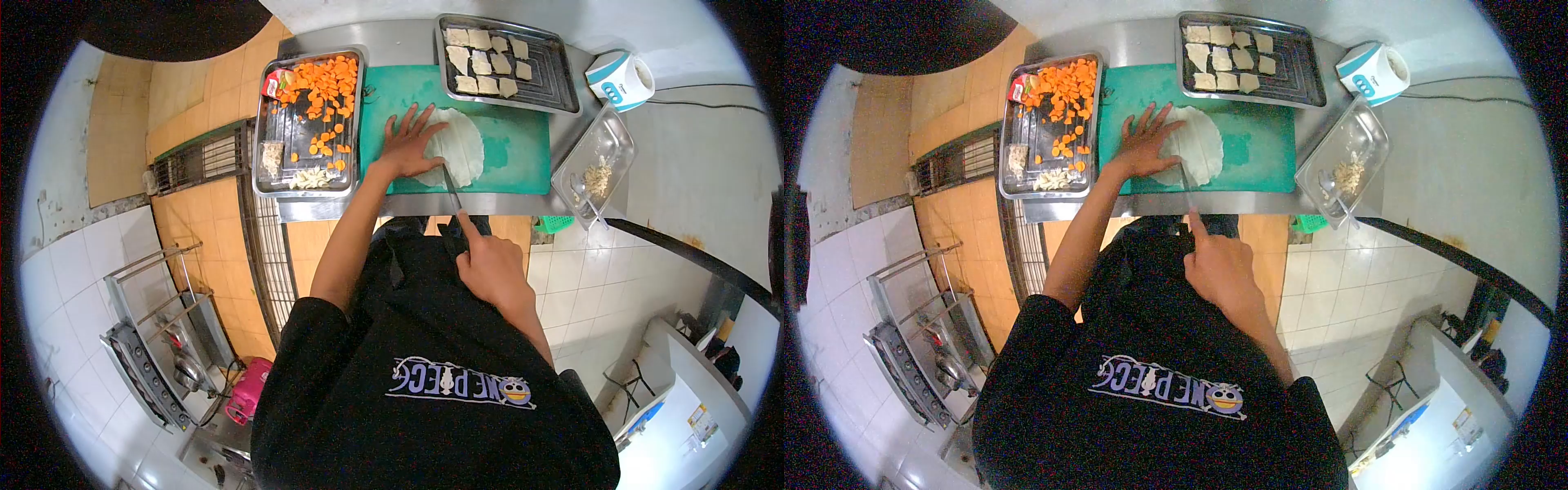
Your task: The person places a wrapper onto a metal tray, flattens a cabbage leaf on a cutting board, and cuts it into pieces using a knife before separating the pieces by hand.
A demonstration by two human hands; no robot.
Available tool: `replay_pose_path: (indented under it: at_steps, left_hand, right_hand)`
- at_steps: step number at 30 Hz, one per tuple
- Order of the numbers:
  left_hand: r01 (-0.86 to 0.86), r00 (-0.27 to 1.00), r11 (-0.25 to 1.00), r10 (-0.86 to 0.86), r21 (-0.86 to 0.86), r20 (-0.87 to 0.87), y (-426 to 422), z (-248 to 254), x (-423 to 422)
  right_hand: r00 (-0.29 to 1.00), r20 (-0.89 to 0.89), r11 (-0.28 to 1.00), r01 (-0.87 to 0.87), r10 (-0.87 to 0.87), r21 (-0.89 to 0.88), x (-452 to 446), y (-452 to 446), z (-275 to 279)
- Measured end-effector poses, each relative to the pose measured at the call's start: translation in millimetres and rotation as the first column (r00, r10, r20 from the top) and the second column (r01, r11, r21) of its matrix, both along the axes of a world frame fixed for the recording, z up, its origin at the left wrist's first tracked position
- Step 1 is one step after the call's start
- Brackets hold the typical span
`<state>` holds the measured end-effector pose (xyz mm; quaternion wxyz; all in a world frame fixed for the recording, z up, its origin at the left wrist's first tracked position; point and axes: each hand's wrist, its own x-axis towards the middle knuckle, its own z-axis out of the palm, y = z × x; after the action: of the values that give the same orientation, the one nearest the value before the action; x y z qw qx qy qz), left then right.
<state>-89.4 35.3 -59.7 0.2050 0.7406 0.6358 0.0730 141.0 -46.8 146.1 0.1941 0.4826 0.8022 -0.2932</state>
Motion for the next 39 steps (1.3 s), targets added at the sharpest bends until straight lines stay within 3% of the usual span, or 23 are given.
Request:
replay_pose_path:
  at_steps: [19, 24, 31, 34, 39]
  left_hand:
    - [-0.003, 1.0, 0.997, 0.005, 0.079, -0.026, -2.0, -12.9, 1.2]
    - [-0.017, 1.0, 0.994, 0.018, 0.104, -0.007, -2.8, -13.2, 2.1]
    - [-0.027, 1.0, 0.997, 0.027, 0.065, -0.01, -1.2, -5.8, 3.9]
    - [-0.024, 1.0, 0.999, 0.024, 0.042, -0.013, -1.4, -2.6, 3.5]
    - [-0.034, 0.997, 0.995, 0.027, 0.091, 0.072, -6.5, -4.0, -0.4]
  right_hand:
    - [0.998, -0.067, 0.997, 0.011, -0.006, 0.078, 21.8, -31.5, -9.0]
    - [0.999, -0.015, 0.999, -0.03, 0.029, -0.037, 26.7, -28.5, 7.2]
    - [0.999, 0.0, 0.997, -0.043, 0.043, -0.068, 46.0, -15.2, 20.2]
    - [0.995, -0.02, 0.977, -0.098, 0.096, -0.188, 61.6, -0.7, 28.3]
    - [0.99, -0.13, 0.981, 0.027, -0.053, -0.194, 82.3, 15.5, 30.5]
